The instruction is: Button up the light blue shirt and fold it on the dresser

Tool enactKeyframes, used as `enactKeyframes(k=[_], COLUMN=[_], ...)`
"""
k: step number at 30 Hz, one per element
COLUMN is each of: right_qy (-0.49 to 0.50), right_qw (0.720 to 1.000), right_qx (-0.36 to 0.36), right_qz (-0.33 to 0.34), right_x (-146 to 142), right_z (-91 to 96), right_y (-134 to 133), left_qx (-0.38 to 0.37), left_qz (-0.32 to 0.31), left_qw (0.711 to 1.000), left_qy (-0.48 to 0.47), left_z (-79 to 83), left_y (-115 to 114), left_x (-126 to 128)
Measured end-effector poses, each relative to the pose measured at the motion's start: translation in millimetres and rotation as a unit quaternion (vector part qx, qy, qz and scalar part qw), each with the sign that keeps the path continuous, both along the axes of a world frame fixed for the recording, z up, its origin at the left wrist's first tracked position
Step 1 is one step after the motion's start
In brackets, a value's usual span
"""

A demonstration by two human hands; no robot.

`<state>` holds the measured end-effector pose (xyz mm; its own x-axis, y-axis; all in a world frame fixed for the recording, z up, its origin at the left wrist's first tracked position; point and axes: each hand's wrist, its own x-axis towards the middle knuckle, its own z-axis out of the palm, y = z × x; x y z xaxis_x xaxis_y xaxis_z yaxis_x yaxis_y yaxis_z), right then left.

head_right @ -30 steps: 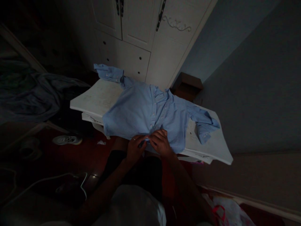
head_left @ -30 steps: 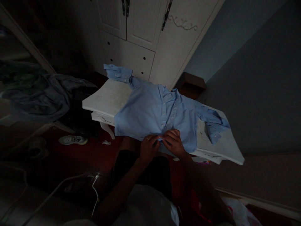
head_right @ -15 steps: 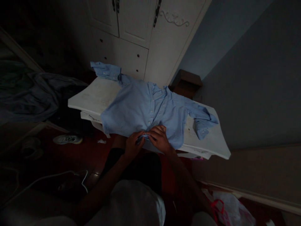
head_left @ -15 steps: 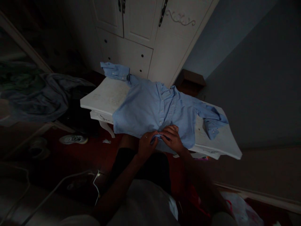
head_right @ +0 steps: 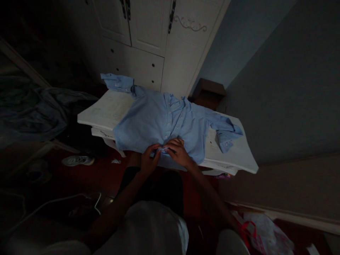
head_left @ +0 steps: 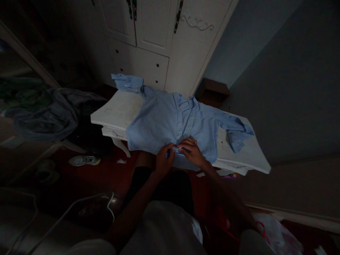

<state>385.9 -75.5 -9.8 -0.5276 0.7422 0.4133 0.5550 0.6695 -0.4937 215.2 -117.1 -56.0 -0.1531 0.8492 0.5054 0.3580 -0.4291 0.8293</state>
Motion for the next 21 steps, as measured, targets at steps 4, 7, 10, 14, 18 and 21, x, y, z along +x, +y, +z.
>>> enactKeyframes(k=[4,7,10,14,18,21], right_qy=[0.004,0.015,0.02,0.013,0.017,0.075], right_qw=[1.0,1.0,1.0,1.0,0.999,0.992], right_qx=[-0.003,0.003,-0.006,-0.012,-0.007,0.019], right_qz=[0.004,0.003,0.006,0.004,-0.031,-0.1], right_x=[0.8,1.5,1.9,0.3,-5.0,-11.9], right_z=[0.0,-1.1,-1.7,-1.2,2.5,7.3], right_y=[0.5,-0.9,-2.2,-2.4,-8.0,-23.5], left_qx=[-0.02,-0.04,-0.05,-0.039,-0.038,-0.049], left_qz=[-0.008,-0.018,-0.026,-0.025,-0.007,0.017], left_qw=[1.0,0.999,0.998,0.999,0.998,0.995], left_qy=[-0.015,-0.027,-0.034,-0.029,-0.051,-0.083], left_z=[4.1,9.7,13.6,12.7,8.9,8.1], left_y=[-2.1,-5.3,-7.3,-6.4,-4.2,-4.3], left_x=[0.1,-0.3,-0.2,1.6,4.1,6.1])
